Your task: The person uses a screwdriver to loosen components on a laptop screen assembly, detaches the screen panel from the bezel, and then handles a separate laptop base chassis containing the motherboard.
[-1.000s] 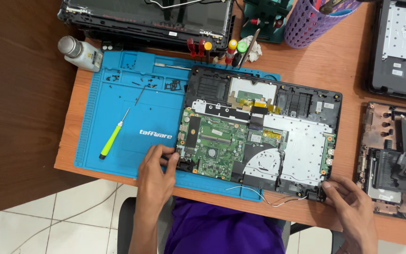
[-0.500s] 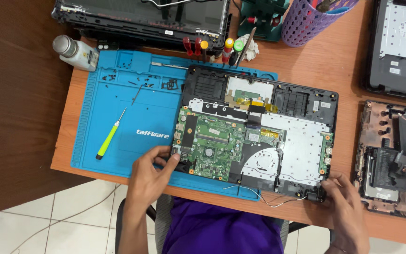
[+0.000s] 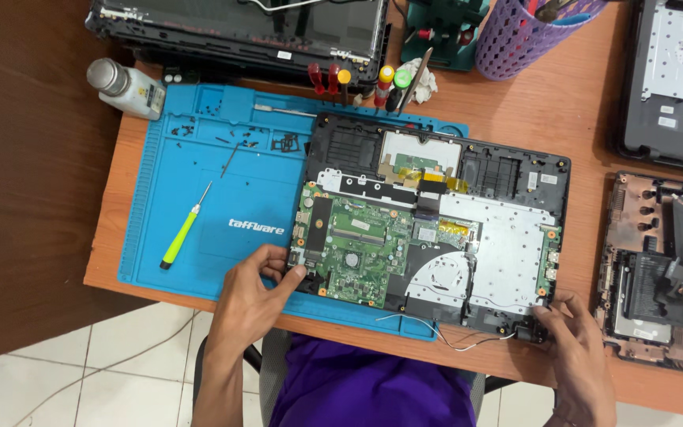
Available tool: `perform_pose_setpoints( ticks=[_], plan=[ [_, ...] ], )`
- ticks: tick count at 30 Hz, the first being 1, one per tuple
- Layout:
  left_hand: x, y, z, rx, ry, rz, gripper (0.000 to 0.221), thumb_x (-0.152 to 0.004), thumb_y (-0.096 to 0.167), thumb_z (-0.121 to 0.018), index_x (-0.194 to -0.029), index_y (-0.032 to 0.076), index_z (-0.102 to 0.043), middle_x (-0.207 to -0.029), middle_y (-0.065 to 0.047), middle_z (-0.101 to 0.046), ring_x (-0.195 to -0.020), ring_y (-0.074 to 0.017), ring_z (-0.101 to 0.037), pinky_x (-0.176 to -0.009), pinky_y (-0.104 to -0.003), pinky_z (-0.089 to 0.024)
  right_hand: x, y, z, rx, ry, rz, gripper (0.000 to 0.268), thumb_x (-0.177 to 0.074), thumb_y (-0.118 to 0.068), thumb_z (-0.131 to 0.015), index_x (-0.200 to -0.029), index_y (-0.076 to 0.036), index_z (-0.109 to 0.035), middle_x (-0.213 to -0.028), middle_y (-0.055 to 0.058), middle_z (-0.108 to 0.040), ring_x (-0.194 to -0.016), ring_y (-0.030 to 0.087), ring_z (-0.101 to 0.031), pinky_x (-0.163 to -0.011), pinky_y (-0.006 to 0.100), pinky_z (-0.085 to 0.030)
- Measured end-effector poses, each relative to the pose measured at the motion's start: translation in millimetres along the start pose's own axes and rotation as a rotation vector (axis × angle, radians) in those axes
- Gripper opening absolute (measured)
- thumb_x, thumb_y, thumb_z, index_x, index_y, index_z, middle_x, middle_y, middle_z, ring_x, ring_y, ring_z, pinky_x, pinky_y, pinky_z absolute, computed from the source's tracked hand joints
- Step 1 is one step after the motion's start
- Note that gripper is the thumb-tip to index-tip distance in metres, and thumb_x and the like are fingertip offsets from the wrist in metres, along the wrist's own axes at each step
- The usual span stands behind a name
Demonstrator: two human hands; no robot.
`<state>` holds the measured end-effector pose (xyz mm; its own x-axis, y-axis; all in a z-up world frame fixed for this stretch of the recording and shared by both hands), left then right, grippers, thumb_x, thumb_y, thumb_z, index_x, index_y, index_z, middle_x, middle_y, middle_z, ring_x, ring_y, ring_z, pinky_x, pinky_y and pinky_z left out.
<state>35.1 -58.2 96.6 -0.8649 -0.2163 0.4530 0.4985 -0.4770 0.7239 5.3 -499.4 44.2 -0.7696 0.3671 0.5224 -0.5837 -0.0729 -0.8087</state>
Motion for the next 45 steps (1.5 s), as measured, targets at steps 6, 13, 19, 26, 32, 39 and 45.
perform_pose_setpoints(
  ticks=[6, 13, 19, 26, 32, 39, 45],
  plan=[
    [-4, -16, 6, 0.172, -0.074, 0.005, 0.035, -0.093, 0.026, -0.066, -0.116, 0.000, -0.072, -0.092, -0.007, -0.077, -0.087, -0.0142, -0.070, -0.067, -0.033, -0.059, 3, -2, 1, 0.027, -0.010, -0.012, 0.033, -0.094, -0.014, -0.062, -0.125, -0.004, -0.063, -0.109, 0.011, -0.070, -0.097, 0.014, -0.061, -0.080, 0.028, -0.045],
    [0, -10, 1, 0.021, 0.004, -0.042, 0.035, -0.091, 0.025, -0.068, -0.115, -0.001, -0.070, -0.091, -0.009, -0.077, -0.084, -0.0147, -0.072, -0.067, -0.034, -0.058, 1, -4, 2, 0.014, -0.037, -0.015, 0.042, -0.095, -0.018, -0.062, -0.134, 0.000, -0.062, -0.114, 0.010, -0.069, -0.098, 0.016, -0.062, -0.076, 0.031, -0.047],
    [5, -8, 1, 0.055, 0.039, -0.099, 0.033, -0.093, 0.027, -0.068, -0.109, -0.002, -0.073, -0.084, -0.010, -0.077, -0.078, -0.0171, -0.068, -0.066, -0.034, -0.055, 5, 0, -4, -0.014, 0.004, 0.037, 0.044, -0.097, -0.020, -0.065, -0.134, 0.003, -0.062, -0.116, 0.010, -0.070, -0.104, 0.014, -0.062, -0.082, 0.030, -0.047],
    [0, 9, 3, -0.055, 0.025, 0.031, 0.040, -0.095, 0.038, -0.062, -0.105, 0.001, -0.071, -0.061, -0.008, -0.067, -0.051, -0.0163, -0.053, -0.051, -0.035, -0.041, 5, 12, -10, -0.185, -0.041, 0.110, 0.044, -0.095, -0.012, -0.069, -0.133, 0.006, -0.060, -0.107, 0.013, -0.071, -0.094, 0.021, -0.061, -0.065, 0.039, -0.045],
    [-14, 15, -6, -0.045, 0.049, -0.128, 0.048, -0.101, 0.045, -0.056, -0.094, -0.001, -0.067, -0.048, -0.007, -0.054, -0.043, -0.0105, -0.040, -0.045, -0.033, -0.032, 8, 15, -26, -0.518, -0.028, 0.139, 0.048, -0.092, -0.009, -0.066, -0.137, 0.001, -0.056, -0.116, 0.010, -0.070, -0.102, 0.016, -0.067, -0.082, 0.033, -0.055],
    [-11, 1, -31, 0.204, 0.120, -0.111, 0.041, -0.099, 0.040, -0.056, -0.090, 0.003, -0.067, -0.048, -0.001, -0.050, -0.045, -0.0060, -0.036, -0.042, -0.033, -0.024, 17, 22, -47, -0.943, -0.081, 0.107, 0.046, -0.097, -0.028, -0.059, -0.136, -0.003, -0.057, -0.126, 0.008, -0.069, -0.115, 0.020, -0.066, -0.099, 0.041, -0.050],
    [4, -22, -44, 0.175, 0.197, -0.174, 0.042, -0.104, 0.036, -0.057, -0.083, 0.000, -0.060, -0.053, -0.003, -0.043, -0.053, -0.0059, -0.033, -0.046, -0.031, -0.025, 23, 34, -56, -1.153, -0.112, 0.085, 0.043, -0.100, -0.023, -0.060, -0.134, 0.002, -0.058, -0.128, 0.012, -0.069, -0.117, 0.023, -0.064, -0.102, 0.040, -0.048]
  ],
)
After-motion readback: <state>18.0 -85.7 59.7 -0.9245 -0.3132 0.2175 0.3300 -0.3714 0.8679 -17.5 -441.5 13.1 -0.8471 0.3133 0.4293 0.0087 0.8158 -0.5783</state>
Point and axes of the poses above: each hand's wrist, its own x-axis away from the middle knuckle, its own z-axis out of the back of the hand, y = z × x, the point moved 1 cm from there along -x, towards the middle knuckle
